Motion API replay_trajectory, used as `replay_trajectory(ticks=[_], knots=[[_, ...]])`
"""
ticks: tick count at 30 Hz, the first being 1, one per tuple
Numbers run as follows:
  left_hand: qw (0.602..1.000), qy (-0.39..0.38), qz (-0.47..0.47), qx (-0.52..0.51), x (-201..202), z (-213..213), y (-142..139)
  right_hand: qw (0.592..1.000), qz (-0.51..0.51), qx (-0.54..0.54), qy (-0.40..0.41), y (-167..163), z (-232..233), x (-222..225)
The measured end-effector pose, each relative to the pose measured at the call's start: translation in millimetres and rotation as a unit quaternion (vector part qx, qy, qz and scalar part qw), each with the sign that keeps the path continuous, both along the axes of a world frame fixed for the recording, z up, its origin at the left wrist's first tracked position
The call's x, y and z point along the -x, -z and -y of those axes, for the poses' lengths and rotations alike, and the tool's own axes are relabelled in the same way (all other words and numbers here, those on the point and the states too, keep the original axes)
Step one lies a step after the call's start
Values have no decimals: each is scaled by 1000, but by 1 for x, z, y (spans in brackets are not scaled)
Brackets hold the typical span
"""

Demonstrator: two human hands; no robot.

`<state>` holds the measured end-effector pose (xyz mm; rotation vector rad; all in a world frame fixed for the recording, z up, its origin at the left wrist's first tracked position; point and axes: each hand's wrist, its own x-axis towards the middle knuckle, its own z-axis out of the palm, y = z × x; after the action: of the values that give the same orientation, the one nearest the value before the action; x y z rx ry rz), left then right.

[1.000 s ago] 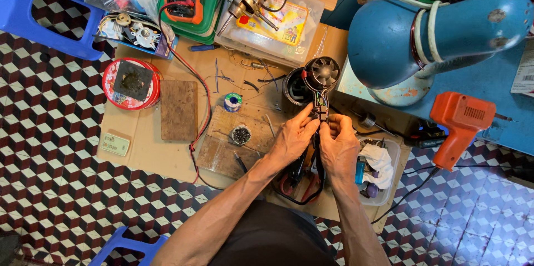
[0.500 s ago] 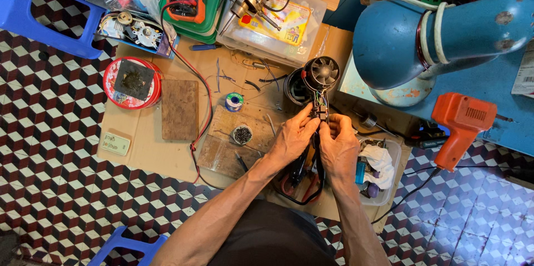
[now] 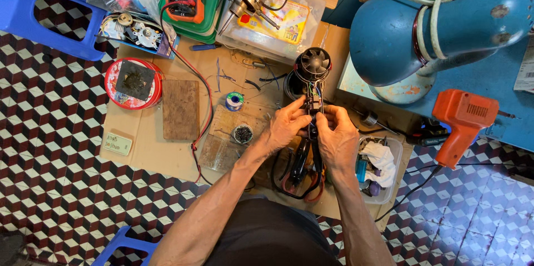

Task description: The person repairs a hair dryer by stripping wires, connecting them to a switch, and securing the connections with electrical tape. They then reassemble the hair dryer housing.

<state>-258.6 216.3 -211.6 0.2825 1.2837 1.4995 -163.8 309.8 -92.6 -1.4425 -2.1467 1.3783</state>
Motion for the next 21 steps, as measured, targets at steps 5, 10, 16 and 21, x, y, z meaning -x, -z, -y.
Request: replay_trajectory(ticks=[5, 10, 16, 21], knots=[[999, -3, 27, -27, 0, 0, 5, 1000, 6, 3, 3, 0, -2, 0], [1000, 11, 17, -5, 0, 1, 3, 1000, 16, 3, 5, -1, -2, -3], [999, 4, 30, -10, -2, 1, 5, 1000, -10, -6, 4, 2, -2, -4], [999, -8, 45, -10, -1, -1, -7, 1000, -4, 8, 6, 2, -3, -5]])
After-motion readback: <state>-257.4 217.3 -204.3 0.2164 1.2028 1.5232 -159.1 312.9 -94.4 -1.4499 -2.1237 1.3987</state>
